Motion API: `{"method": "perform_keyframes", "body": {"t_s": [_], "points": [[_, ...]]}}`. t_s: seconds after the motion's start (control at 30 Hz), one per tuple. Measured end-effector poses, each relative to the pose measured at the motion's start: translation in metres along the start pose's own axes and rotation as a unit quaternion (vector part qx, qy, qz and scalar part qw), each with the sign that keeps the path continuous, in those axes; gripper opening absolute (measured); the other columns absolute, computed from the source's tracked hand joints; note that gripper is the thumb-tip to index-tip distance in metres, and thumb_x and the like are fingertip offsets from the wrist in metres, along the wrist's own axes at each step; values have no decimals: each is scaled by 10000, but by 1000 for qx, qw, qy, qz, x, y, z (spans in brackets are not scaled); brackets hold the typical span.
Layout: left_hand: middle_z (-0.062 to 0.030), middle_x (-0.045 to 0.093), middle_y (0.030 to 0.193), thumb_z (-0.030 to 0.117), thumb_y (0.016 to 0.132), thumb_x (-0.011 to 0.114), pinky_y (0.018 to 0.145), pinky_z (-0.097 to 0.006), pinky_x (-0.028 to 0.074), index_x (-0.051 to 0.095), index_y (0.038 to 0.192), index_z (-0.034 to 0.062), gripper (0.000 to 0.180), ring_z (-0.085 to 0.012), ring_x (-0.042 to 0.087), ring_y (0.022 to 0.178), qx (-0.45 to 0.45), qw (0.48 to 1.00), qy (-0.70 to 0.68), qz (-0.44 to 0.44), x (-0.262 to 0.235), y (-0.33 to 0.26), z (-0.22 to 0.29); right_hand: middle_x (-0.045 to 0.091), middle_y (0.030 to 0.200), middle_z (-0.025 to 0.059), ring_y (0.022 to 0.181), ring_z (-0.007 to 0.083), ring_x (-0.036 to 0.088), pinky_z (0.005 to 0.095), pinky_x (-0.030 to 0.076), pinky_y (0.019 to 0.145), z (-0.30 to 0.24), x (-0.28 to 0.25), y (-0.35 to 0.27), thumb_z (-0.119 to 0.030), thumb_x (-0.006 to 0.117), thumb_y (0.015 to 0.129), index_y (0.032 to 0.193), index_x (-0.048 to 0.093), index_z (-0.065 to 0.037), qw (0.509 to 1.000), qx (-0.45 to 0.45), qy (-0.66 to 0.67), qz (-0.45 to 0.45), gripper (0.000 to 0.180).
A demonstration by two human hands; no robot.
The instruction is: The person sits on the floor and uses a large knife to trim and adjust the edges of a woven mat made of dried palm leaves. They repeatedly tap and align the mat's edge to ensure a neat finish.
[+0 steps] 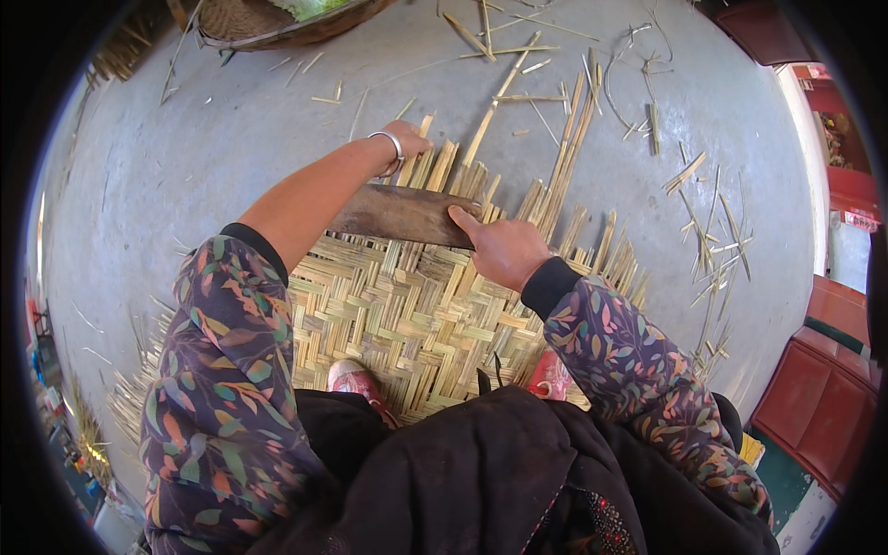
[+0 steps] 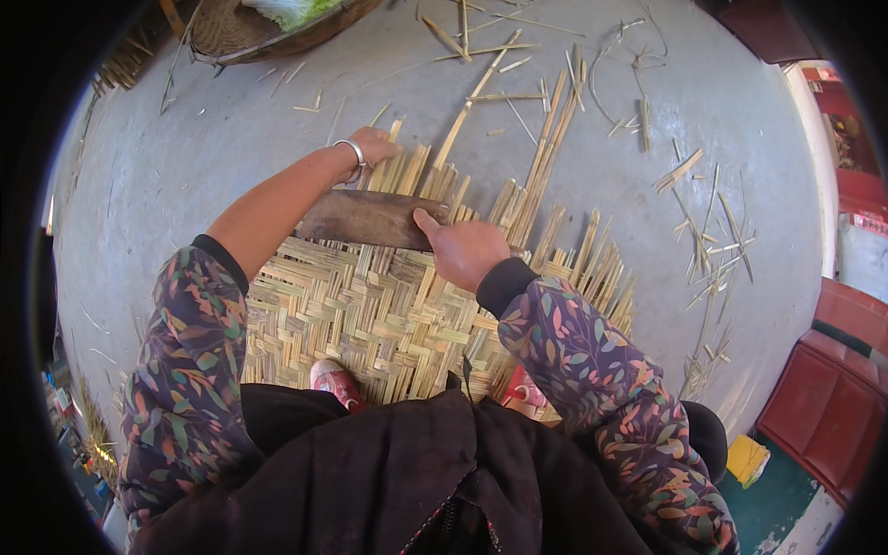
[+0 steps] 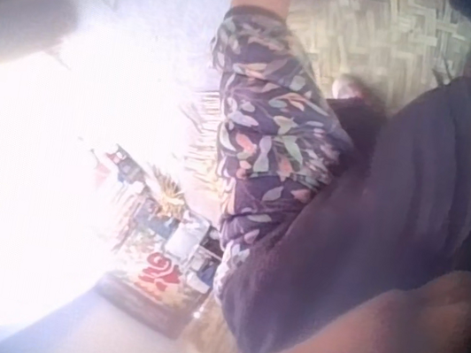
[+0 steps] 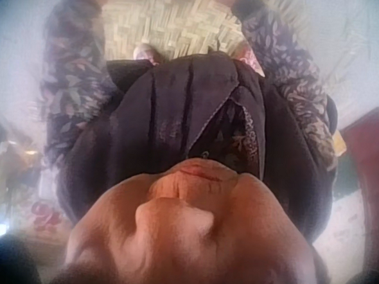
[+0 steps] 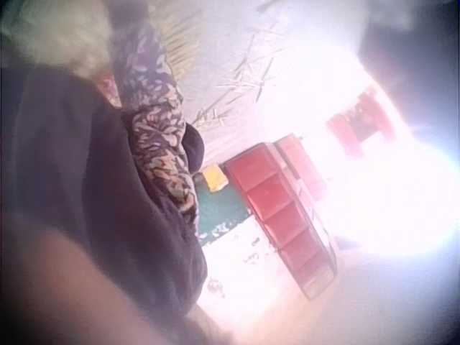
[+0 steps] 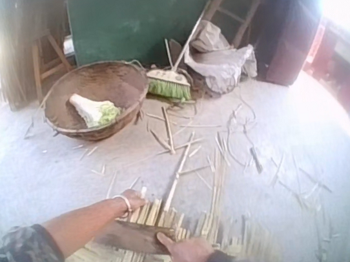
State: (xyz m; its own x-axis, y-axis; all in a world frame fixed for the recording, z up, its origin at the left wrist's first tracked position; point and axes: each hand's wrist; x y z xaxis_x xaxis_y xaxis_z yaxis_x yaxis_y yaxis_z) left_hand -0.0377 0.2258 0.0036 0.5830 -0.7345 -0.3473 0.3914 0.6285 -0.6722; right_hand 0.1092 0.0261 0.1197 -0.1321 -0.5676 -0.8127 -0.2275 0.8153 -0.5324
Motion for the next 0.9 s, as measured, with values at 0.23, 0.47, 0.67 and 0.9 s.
{"method": "perform_keyframes", "body": {"t_s": [0.23,0.47,0.67,0.9], "points": [[-67,681,790,324,902,629,578,-315,495,677,948,55,277,-148,623,669,-8,996,-92,-16,12,1,-8,681,772,174,709,367,665,496,507,614,-3,3,13,-136,569,805,1477,365,-184,999,25,16,-16,704],[-82,700,754,299,932,594,644,-312,515,689,876,1,317,-151,639,651,73,985,-132,87,24,-41,-12,695,821,148,742,344,682,480,509,605,-6,11,23,-114,492,843,1458,385,-145,998,55,28,-32,625],[-81,686,677,255,924,585,620,-308,514,694,833,-9,300,-151,640,611,33,986,-124,106,31,-69,2,692,847,165,768,356,682,486,516,634,-4,23,27,-112,496,836,1483,354,-164,997,55,36,-29,665],[-135,697,831,516,895,573,714,-368,507,679,979,8,525,-240,656,752,231,961,-13,155,-28,-80,121,692,833,158,746,366,672,499,512,628,-4,23,26,-103,503,844,1410,403,-97,998,37,46,4,575]]}}
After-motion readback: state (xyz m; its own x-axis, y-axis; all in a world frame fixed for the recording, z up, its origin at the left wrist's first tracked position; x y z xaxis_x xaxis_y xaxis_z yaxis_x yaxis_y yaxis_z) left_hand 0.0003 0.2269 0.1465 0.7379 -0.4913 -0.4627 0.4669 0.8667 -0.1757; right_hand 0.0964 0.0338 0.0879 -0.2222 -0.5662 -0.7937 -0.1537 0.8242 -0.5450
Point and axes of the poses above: each hand's wrist, its own y-axis towards the middle knuckle, its own x-axis out of the palm, z = x × y
